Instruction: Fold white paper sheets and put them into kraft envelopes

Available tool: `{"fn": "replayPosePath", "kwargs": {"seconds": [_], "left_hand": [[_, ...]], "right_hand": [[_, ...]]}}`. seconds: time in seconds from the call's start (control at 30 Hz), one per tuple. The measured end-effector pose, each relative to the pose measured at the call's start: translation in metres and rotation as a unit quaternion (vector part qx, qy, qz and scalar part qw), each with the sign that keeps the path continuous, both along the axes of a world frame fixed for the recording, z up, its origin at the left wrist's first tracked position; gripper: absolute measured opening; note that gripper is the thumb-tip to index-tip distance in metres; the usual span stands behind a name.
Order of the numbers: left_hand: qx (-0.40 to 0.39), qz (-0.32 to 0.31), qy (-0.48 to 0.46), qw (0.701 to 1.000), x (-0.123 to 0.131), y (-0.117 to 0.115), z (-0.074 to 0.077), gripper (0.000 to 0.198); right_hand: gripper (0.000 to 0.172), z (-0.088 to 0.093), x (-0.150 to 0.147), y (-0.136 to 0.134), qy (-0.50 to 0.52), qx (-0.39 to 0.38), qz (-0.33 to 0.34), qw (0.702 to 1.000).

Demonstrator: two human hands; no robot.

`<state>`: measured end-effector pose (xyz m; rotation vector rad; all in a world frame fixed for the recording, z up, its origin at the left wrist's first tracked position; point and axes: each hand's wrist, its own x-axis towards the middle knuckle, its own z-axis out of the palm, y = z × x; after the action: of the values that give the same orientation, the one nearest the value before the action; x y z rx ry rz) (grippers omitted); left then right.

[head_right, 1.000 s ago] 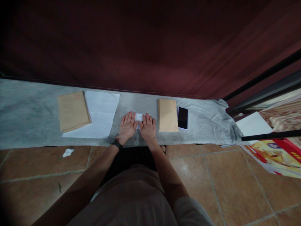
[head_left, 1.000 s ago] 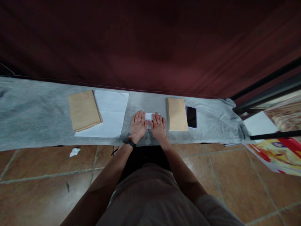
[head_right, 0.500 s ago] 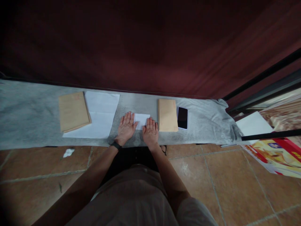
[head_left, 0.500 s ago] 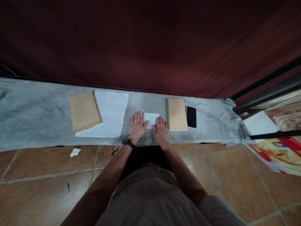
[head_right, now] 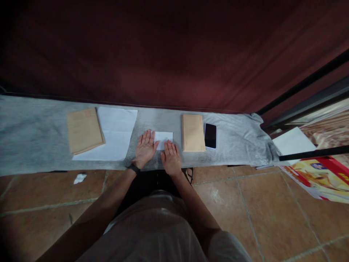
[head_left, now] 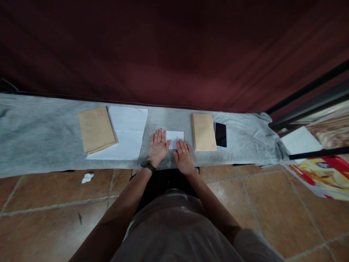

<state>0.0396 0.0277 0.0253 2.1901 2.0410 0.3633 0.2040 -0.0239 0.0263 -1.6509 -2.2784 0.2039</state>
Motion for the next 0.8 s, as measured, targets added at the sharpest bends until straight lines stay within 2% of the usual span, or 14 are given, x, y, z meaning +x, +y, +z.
{"fn": "replayPosePath", "kwargs": {"seconds": [0.1, 0.43, 0.8], "left_hand": [[-0.004, -0.002, 0.008, 1.0, 0.0, -0.001, 0.002, 0.067], [0.004, -0.013, 0.013, 1.0, -0.004, -0.006, 0.002, 0.066], [0.016, -0.021, 0.009, 1.0, -0.015, -0.039, -0.001, 0.067]], "right_hand": [[0.053, 0.0, -0.004, -0.003, -0.002, -0.011, 0.018, 1.0], [0.058, -0.005, 0.008, -0.014, -0.012, 0.01, -0.009, 1.0], [0.059, -0.003, 0.01, -0.016, -0.016, 0.017, -0.011, 1.0]]}}
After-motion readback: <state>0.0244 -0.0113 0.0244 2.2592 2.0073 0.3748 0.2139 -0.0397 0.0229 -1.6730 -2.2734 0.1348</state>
